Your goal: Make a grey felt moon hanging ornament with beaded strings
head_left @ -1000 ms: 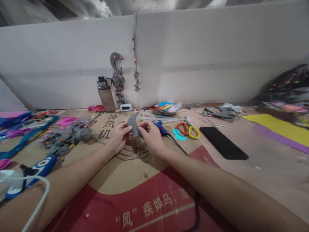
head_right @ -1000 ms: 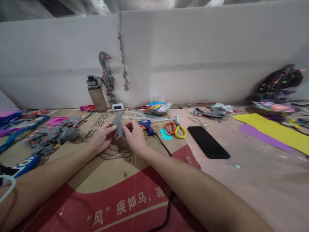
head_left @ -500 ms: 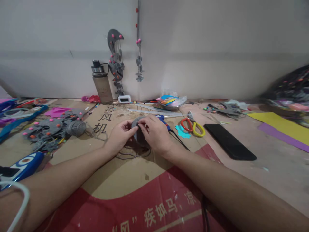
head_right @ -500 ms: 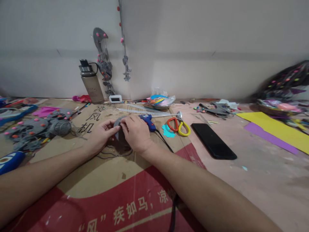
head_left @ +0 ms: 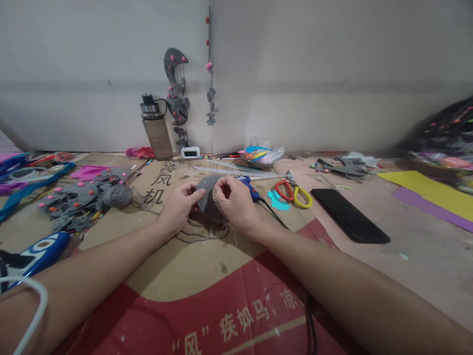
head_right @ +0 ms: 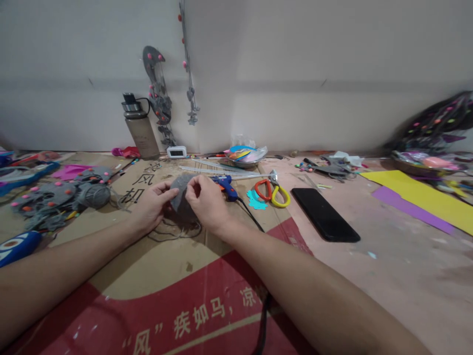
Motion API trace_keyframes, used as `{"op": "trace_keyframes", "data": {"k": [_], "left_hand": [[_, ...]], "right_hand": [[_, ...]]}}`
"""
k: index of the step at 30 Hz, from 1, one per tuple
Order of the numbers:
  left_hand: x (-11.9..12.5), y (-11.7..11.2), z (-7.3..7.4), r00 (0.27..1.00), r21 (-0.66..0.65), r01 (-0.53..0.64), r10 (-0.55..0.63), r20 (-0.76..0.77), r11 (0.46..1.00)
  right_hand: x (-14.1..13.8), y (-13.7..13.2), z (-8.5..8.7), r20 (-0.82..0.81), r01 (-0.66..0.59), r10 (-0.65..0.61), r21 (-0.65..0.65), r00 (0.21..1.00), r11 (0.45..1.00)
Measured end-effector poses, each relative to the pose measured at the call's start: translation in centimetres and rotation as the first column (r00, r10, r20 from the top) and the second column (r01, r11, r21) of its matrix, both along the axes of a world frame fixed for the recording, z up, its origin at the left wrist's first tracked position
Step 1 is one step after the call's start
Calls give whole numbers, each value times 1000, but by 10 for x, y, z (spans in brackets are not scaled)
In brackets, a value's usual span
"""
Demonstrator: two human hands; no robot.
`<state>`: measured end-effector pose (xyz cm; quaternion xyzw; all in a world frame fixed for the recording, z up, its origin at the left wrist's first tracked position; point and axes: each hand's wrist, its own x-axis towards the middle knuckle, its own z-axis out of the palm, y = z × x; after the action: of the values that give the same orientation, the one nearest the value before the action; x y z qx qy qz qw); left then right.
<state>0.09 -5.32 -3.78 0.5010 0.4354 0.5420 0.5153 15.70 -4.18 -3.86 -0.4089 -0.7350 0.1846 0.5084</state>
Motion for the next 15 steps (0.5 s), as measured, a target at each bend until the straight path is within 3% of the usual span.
{"op": "trace_keyframes", "data": {"k": [3, 8, 12, 15], "left_hand": [[0, 4, 0, 996, -9, -49, 49, 73, 999], [0, 4, 1, 998, 3, -34, 34, 43, 999], [0, 4, 0, 998, 30, -35, 33, 54, 999], [0, 4, -1, 999, 55, -1, 0, 36, 998]], "right_hand": [[0, -3, 2, -86, -41, 39, -20, 995, 999], [0, -6, 4, -71, -41, 40, -21, 997, 999], [-5, 1, -4, -331, 65, -122, -179, 936, 982], [-9, 9, -11, -519, -107, -86, -330, 850, 938]]}}
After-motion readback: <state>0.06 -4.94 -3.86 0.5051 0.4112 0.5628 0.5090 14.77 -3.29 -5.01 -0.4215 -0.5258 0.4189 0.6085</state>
